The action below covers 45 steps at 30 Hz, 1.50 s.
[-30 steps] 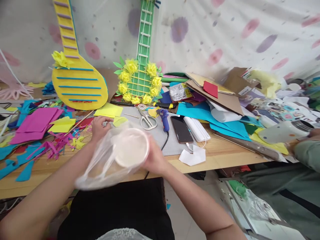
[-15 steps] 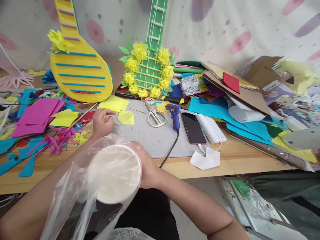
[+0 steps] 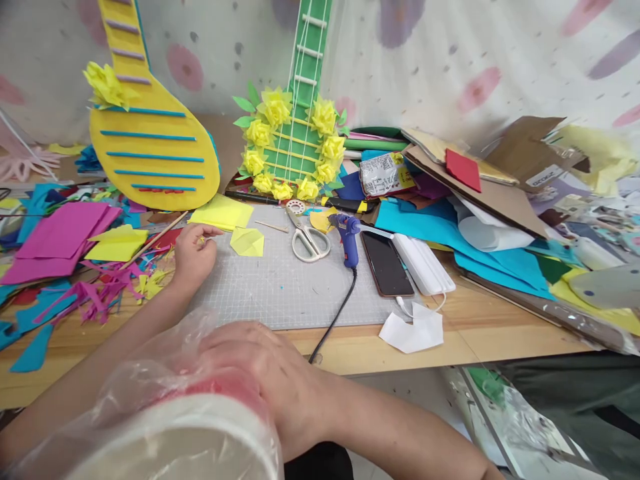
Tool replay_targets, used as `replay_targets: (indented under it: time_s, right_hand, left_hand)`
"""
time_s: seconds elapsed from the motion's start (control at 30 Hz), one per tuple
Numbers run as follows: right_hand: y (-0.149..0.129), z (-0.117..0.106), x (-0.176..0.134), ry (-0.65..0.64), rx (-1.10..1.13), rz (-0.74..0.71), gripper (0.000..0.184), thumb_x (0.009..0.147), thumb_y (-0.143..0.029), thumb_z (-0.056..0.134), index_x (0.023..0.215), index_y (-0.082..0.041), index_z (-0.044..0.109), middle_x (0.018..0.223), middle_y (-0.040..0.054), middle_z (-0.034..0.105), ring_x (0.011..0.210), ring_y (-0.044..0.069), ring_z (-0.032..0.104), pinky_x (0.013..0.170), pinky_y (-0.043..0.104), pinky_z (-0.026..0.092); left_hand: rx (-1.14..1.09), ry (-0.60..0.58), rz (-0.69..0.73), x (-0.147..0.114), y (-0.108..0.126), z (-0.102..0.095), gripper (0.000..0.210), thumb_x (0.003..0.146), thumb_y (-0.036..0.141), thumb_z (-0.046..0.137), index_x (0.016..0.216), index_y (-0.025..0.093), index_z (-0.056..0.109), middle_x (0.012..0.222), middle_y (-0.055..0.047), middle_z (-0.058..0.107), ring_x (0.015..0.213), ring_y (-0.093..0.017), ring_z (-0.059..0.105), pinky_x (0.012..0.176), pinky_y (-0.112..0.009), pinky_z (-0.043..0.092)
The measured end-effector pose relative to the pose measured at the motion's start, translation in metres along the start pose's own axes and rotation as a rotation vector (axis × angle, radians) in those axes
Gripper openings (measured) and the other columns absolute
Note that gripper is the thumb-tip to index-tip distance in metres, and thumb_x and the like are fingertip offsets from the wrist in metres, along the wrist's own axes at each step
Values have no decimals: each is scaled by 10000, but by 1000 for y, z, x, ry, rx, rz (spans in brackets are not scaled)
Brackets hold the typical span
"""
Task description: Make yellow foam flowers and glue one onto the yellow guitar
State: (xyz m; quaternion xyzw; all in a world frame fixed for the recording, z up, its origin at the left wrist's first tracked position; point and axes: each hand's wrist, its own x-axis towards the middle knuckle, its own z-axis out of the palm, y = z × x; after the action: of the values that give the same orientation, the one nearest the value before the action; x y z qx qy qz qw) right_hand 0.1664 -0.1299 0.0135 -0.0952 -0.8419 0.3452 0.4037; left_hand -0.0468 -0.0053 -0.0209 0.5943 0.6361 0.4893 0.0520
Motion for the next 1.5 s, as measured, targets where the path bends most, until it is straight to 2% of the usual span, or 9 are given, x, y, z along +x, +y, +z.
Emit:
replay_targets:
  time_s: [0.1,0.2,0.43,0.63,0.83,1.03,1.13,1.4,1.5]
  right_hand:
    - [-7,-4,5,96,119,-136,452,924,-438,377,1273,-151,402,1165,101,574,1209,154,489,1067,277,372]
    - [-12,-9,9,46,41,-105,427,920,-401,405,1262,-145,414,1146,115,595,1203,171,507,1069,297,383]
    - [-8,-10,13,52,5,-98,366,938,-326,374,1271,-175,394,1128,92,609,1187,145,513,1047,307,410]
    - [1,-10,12,63,13,-79,465,877,-496,461,1227,-191,441,1117,95,612,1154,160,541,1017,322,445]
    - [8,-9,12,-9,-43,30,417,874,-529,451,1136,-209,502,1069,71,617,1112,152,564,990,336,459]
    - [16,-5,14,31,35,-97,432,840,-518,519,1132,-202,477,1120,78,602,1133,151,548,972,323,471]
    - [13,-7,15,8,1,-57,415,835,-511,530,1112,-205,481,1122,80,604,1128,156,554,974,330,470]
    - [0,-12,19,118,-57,-150,496,862,-469,490,1258,-182,402,1137,98,602,1165,160,525,1027,333,439]
    - [0,-11,18,63,-50,-80,438,845,-463,521,1191,-208,437,1121,88,611,1136,166,551,1011,337,451]
  left_hand:
    - [10,-18,-1,0,0,0,269,613,38,446,715,208,627,764,-21,604,783,-183,554,791,-348,438]
    - [25,-54,12,1,-1,-2,283,609,47,445,737,206,641,784,-28,618,810,-190,564,792,-351,448]
    - [-7,-458,277,4,1,-13,358,629,86,451,855,242,681,983,-14,694,989,-203,597,954,-396,417]
    - [76,-564,380,1,1,-8,304,684,118,485,858,259,691,959,-10,715,953,-205,614,1002,-443,364]
    - [111,-497,334,-2,10,-6,186,756,249,560,892,240,686,919,-30,711,867,-205,611,912,-407,404]
    - [61,-202,162,1,6,-10,244,785,205,496,975,206,648,906,-27,683,754,-156,594,789,-310,451]
    - [57,-124,95,5,-2,-11,253,759,163,492,958,201,643,893,-27,667,730,-148,582,775,-304,457]
    - [49,-90,67,8,-5,-11,258,736,124,486,926,207,640,883,-23,650,730,-142,575,770,-299,462]
    - [47,-87,60,8,-3,-11,261,736,119,482,925,211,636,883,-22,649,739,-145,575,771,-302,462]
